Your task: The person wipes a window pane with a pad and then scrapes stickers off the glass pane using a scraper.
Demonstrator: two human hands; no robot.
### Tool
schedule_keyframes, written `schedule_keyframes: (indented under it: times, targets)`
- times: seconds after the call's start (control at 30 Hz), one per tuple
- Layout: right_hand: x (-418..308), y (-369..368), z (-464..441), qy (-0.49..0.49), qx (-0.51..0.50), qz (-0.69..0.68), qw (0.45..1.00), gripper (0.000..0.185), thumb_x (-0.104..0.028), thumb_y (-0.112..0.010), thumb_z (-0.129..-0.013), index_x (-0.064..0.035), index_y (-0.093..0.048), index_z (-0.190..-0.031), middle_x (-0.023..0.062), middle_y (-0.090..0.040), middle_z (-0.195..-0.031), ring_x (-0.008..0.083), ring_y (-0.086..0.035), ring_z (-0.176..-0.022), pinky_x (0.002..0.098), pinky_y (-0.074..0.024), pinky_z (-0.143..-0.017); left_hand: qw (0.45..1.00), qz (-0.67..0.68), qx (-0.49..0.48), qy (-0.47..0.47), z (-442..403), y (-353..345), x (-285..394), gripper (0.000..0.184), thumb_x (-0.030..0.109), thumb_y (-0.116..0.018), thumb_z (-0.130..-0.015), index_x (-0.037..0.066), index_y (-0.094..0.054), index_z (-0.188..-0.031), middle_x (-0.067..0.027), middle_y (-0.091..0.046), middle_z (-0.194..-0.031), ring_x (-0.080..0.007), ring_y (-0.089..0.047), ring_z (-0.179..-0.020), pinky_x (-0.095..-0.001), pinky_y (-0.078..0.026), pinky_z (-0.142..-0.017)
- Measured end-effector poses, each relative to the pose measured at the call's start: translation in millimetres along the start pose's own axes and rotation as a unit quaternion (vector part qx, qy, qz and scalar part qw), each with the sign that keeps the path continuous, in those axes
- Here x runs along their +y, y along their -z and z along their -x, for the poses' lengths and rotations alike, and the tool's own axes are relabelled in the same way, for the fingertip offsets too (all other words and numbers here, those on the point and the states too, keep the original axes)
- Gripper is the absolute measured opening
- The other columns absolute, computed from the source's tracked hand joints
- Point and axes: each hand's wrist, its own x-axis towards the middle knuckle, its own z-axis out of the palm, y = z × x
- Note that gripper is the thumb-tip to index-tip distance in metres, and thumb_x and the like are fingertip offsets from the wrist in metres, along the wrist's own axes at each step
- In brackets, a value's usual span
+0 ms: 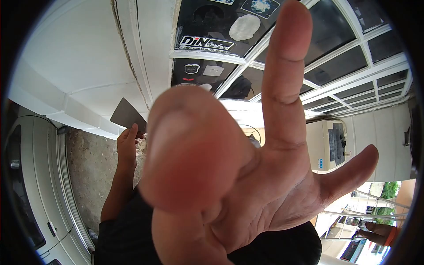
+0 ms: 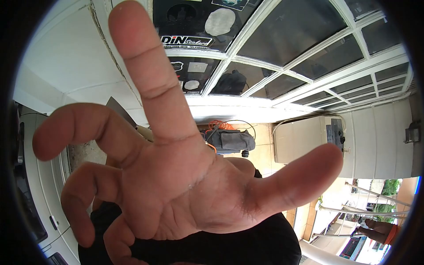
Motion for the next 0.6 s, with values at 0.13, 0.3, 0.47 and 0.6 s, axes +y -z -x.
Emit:
schedule_keyframes:
  times: [0.13,0.3,0.47,0.6]
  targets:
    - [57,22,-21,0.009,0.005,0.007,1.000,0.115,-0.087,-0.045,-0.086,-0.0141,-0.003,-0.165,0.0189,-0.048,-0.142,0.0284,-0.054,-0.121,0.0427,-0.0556,-0.080,0.999,-0.020,-0.026,-0.006,-12,-10,-14,0.035,0.036,-0.062,-0.103,0.003,-0.072,-0.096,-0.0054,-0.071,-0.089,-0.0137,-0.059,-0.077,-0.0309,-0.043,-0.071]
    - [32,29,-7,0.016,0.012,0.007,1.000,0.116,-0.087,-0.045,-0.086,-0.0131,-0.003,-0.165,0.0184,-0.050,-0.141,0.0274,-0.054,-0.120,0.0423,-0.0555,-0.080,0.996,-0.079,-0.018,-0.040,2,-43,-9,0.039,0.034,-0.059,-0.105,-0.002,-0.070,-0.097,-0.0070,-0.066,-0.087,-0.0181,-0.055,-0.079,-0.0373,-0.043,-0.072]
    - [-16,-3,46,0.013,0.019,-0.001,1.000,0.118,-0.088,-0.045,-0.085,-0.0120,-0.003,-0.165,0.0180,-0.051,-0.139,0.0265,-0.055,-0.119,0.0420,-0.0554,-0.081,0.997,-0.071,-0.005,-0.034,14,-75,-34,0.035,0.035,-0.064,-0.102,0.002,-0.073,-0.095,-0.0056,-0.069,-0.087,-0.0143,-0.058,-0.078,-0.0360,-0.044,-0.072]
    - [-84,-9,74,0.014,0.002,-0.008,1.000,0.118,-0.088,-0.045,-0.085,-0.0112,-0.004,-0.165,0.0177,-0.052,-0.138,0.0258,-0.055,-0.118,0.0417,-0.0553,-0.081,0.999,-0.046,0.016,-0.011,28,-102,-39,0.032,0.036,-0.066,-0.101,0.006,-0.076,-0.094,-0.0032,-0.075,-0.088,-0.0087,-0.061,-0.074,-0.0272,-0.042,-0.071]
